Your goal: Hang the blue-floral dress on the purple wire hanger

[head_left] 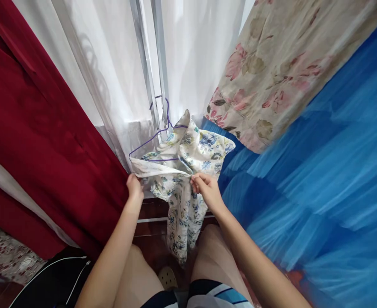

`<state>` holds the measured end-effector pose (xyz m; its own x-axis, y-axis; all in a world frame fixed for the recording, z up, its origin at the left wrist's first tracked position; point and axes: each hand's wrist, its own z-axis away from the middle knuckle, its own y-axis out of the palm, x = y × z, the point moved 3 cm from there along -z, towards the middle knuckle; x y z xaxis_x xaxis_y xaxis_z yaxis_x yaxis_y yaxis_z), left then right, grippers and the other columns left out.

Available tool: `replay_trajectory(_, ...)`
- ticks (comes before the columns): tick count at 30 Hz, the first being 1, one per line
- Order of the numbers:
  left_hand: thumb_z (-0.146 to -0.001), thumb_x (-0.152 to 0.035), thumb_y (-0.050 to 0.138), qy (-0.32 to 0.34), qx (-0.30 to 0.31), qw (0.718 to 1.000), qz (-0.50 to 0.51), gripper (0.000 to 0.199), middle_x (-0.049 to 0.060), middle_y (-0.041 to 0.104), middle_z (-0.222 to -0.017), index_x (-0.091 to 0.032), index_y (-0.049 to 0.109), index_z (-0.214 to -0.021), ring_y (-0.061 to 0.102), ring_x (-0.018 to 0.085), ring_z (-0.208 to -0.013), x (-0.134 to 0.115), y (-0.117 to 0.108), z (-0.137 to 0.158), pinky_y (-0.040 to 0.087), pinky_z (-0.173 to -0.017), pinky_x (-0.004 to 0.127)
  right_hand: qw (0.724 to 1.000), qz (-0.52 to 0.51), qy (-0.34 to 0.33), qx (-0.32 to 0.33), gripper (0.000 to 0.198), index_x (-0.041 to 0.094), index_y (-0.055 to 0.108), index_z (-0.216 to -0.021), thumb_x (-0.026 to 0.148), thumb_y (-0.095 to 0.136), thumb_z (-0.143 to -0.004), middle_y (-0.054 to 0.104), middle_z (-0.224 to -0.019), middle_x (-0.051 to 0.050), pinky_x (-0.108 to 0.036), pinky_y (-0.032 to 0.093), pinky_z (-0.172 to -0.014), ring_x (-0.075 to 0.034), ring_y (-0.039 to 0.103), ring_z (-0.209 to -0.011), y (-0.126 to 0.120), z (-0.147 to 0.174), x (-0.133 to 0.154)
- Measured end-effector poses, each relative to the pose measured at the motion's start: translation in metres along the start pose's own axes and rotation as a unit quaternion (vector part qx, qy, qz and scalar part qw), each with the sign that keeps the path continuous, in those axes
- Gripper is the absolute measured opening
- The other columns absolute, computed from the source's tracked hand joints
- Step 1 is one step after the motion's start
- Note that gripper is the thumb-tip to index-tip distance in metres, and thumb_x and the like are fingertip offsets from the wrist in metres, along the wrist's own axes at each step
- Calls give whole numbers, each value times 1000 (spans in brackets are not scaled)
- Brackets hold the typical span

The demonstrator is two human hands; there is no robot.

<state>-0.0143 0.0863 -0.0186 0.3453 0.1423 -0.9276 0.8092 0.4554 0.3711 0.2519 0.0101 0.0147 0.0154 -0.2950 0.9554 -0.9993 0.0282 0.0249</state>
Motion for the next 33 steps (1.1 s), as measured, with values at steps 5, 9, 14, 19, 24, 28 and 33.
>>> replay_trajectory(5, -71, -24, 73, -20, 225, 970, -90, 14, 4, 66, -72, -13, 66, -76, 59, 17, -70, 40, 29, 57, 48, -69, 29, 985, 27, 82, -152, 28, 22, 57, -67, 46, 55, -81, 50, -55, 1, -28, 32, -47, -15, 41, -50, -52, 11, -61)
replay_trajectory(9, -84, -35, 67, 46, 347, 929, -120, 20, 3, 66, -82, -15, 68, -83, 59, 18, -83, 20, 52, 91, 46, -81, 28, 978, 85, 133, -136, 28, 23, 50, -56, 41, 53, -77, 45, -48, 2, -28, 28, -45, -15, 37, -45, -73, 31, -97)
replay_trajectory(14, -99, -33, 48, 202, 421, 867, -174, 21, 5, 62, -93, -19, 63, -96, 59, 18, -92, -23, 72, 136, 46, -85, 29, 975, 156, 150, -45, 12, 20, 63, -61, 30, 68, -65, 60, -58, -2, -30, 39, -56, -18, 50, -55, -64, 45, -84)
replay_trajectory(19, -99, -29, 48, 298, 434, 816, -240, 20, 7, 57, -96, -19, 65, -94, 58, 18, -94, -44, 78, 171, 46, -88, 30, 981, 61, 93, 161, 9, 21, 65, -81, 24, 59, -76, 68, -94, -4, -36, 45, -87, -24, 59, -92, -26, 46, -26)
replay_trajectory(24, -100, -45, 43, 212, 485, 817, -229, 33, 10, 59, -105, -19, 64, -96, 59, 21, -100, -40, 67, 158, 47, -92, 34, 937, -161, 205, 232, 21, 20, 66, -92, 22, 64, -71, 67, -92, -4, -35, 46, -86, -22, 59, -91, 12, 56, -7)
replay_trajectory(28, -98, -63, 25, 40, 572, 801, -171, 59, 13, 66, -105, -20, 61, -113, 63, 23, -97, -21, 33, 146, 52, -88, 38, 900, -237, 272, 246, 29, 16, 69, -90, 16, 68, -60, 67, -82, -3, -26, 46, -68, -15, 59, -70, 23, 56, 4)
replay_trajectory(33, -86, -56, 62, -32, 632, 717, -292, 46, 7, 70, -105, -19, 66, -114, 64, 25, -100, 8, -12, 158, 50, -93, 37, 909, -157, 309, 233, 12, 13, 69, -74, 17, 67, -63, 68, -70, -3, -23, 45, -59, -13, 59, -60, 5, 37, 27)
